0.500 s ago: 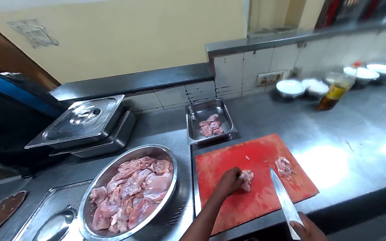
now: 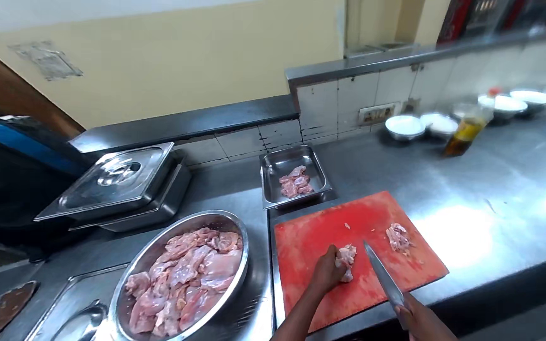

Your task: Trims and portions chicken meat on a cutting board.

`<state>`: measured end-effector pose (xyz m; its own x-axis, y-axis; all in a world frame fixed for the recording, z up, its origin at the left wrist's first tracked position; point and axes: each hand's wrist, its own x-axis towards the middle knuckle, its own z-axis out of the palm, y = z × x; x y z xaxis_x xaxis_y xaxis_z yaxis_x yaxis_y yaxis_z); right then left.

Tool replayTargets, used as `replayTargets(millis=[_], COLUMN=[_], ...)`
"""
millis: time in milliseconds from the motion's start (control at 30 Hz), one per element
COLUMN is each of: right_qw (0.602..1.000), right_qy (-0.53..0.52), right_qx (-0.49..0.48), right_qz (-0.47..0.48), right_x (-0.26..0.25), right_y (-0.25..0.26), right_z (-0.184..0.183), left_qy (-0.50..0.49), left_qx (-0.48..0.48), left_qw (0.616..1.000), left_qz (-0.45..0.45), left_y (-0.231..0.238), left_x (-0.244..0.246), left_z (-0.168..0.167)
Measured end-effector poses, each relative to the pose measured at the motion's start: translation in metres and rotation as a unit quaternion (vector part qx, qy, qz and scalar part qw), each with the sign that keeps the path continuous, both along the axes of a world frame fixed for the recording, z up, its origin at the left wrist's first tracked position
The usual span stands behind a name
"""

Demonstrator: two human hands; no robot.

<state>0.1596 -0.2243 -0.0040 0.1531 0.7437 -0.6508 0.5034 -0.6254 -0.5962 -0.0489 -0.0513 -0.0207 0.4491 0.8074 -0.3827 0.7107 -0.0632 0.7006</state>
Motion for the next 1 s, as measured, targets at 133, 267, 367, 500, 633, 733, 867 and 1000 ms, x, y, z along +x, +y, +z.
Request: replayTargets(millis=[133, 267, 367, 500, 633, 733, 867, 1000], right_qw=[0.99, 0.967, 0.963, 0.982, 0.999, 0.999, 0.996, 0.994], right_qy=[-0.109, -0.187, -0.19, -0.139, -0.034, 0.036, 0.058, 0.077], right_qx=[0.011, 0.021, 0.019, 0.019, -0.005, 0.013, 0.043, 0.051], right_qz=[0.089, 0.175, 0.188, 0.123, 0.034, -0.015, -0.051, -0.058], right_x=[-0.001, -0.003, 0.001, 0.015, 0.026, 0.031, 0.032, 0.029], right_y=[0.035, 0.058, 0.063, 0.061, 0.047, 0.029, 0.015, 0.014], right_z=[0.003, 0.011, 0.016, 0.012, -0.001, -0.01, -0.013, -0.017], left_qy=[-0.01, 0.031, 0.055, 0.085, 0.071, 0.024, -0.102, -0.184], left_qx=[0.013, 0.091, 0.095, 0.042, 0.057, 0.088, 0.158, 0.21], left_qw=[1.0, 0.994, 0.99, 0.986, 0.979, 0.972, 0.963, 0.96], left_qz=[0.023, -0.044, -0.092, -0.134, -0.181, -0.217, -0.192, -0.016], left_y=[0.015, 0.027, 0.038, 0.049, 0.027, 0.002, 0.0, 0.059], left_x=[-0.005, 0.01, 0.021, 0.028, 0.022, 0.01, -0.009, -0.022], left_z=[-0.006, -0.002, -0.006, -0.003, 0.012, 0.044, 0.129, 0.182])
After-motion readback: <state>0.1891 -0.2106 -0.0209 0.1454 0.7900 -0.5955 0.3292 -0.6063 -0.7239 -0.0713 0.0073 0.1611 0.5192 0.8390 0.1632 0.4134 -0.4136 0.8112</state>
